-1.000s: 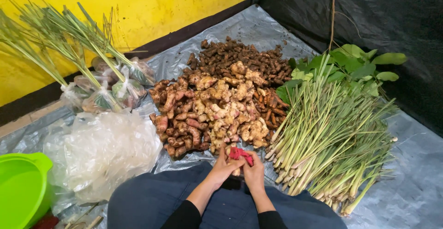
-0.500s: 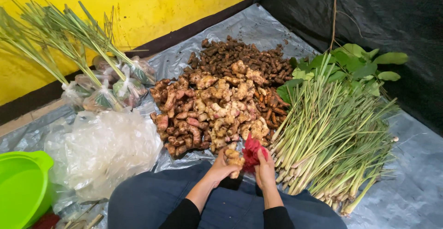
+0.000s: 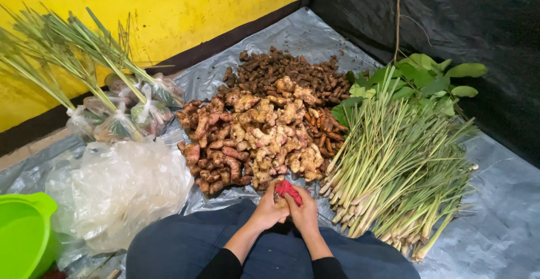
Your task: Cleaning and inspecting ginger roots using a red cloth
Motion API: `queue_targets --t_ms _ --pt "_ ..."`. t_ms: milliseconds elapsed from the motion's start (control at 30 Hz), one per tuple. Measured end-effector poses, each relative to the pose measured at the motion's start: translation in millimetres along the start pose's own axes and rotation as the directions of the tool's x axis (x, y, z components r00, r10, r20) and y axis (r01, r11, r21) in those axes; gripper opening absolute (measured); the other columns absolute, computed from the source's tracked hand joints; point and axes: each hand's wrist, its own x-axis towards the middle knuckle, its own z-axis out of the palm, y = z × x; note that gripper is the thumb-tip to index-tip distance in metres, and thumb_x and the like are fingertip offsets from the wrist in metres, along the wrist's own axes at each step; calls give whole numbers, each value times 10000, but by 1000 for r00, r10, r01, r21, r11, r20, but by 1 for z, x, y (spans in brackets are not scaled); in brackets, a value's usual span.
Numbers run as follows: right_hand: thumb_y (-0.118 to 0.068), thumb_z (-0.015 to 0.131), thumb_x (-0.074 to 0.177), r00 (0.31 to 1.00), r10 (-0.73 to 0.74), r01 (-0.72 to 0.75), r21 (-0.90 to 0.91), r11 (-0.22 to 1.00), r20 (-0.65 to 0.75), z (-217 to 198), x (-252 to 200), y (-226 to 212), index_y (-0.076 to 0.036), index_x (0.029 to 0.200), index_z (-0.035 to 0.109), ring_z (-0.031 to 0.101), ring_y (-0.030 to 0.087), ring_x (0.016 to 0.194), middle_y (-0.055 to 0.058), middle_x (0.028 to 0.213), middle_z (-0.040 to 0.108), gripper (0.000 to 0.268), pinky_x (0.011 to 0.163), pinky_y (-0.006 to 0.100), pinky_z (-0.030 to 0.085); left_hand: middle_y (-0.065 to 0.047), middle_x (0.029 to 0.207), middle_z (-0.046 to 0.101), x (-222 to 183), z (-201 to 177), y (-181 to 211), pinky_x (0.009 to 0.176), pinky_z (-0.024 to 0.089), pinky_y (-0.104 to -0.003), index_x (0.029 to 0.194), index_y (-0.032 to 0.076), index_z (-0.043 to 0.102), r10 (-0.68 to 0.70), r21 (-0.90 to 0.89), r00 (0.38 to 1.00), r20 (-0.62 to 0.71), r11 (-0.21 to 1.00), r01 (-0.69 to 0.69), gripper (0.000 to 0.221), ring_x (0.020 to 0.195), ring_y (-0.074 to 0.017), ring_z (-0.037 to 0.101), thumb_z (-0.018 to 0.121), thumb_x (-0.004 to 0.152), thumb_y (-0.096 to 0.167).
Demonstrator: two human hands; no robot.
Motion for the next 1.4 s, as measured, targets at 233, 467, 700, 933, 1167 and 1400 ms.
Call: queue_targets --t_ms 233,467,700,933,1167,1400 --pt "-235 760 892 978 130 -104 158 982 -166 -5 8 7 -97 1066 805 693 101 868 21 959 799 227 782 254 545 -115 1078 699 -22 4 30 592 542 -311 1559 143 330 76 -81 990 121 995 -66 860 739 -181 680 659 774 18" --pt "-166 765 884 907 411 -321 479 817 -95 -14 11 -15 -25 1120 780 724 227 903 137 1012 788 276 776 348 588 -110 1350 639 -24 4 40 767 509 -295 1629 166 203 51 -46 987 155 998 -44 963 932 -165 638 681 802 45" --pt "-252 696 929 881 439 -456 567 686 178 -18 7 -25 -44 1269 711 638 221 1237 99 1294 729 399 989 335 467 -83 1420 664 15 -1 -10 1037 511 -271 1601 105 335 -60 -275 983 -171 961 11 1003 1165 -167 698 861 748 130" --pt "-70 778 862 987 161 -145 362 921 -14 0 11 30 -17 1197 770 741 154 993 119 1116 812 340 918 293 606 -74 1356 705 7 7 -4 1020 517 -278 1582 122 389 -107 -313 985 -134 948 60 951 1190 -147 675 841 746 131" --pt "-70 771 871 969 202 -129 401 907 -145 -3 15 23 -22 1135 798 715 121 904 80 1032 815 270 807 262 577 -119 1337 720 6 10 6 938 567 -307 1586 161 397 -138 -417 987 -83 904 92 946 1132 -182 700 823 750 33" --pt "-140 735 926 811 503 -152 722 675 -299 -20 31 55 -8 1247 717 707 202 903 128 1075 759 348 772 320 566 -90 1414 637 49 11 0 1052 509 -306 1526 127 427 -19 -262 979 -202 964 -35 968 1239 -197 652 911 688 175"
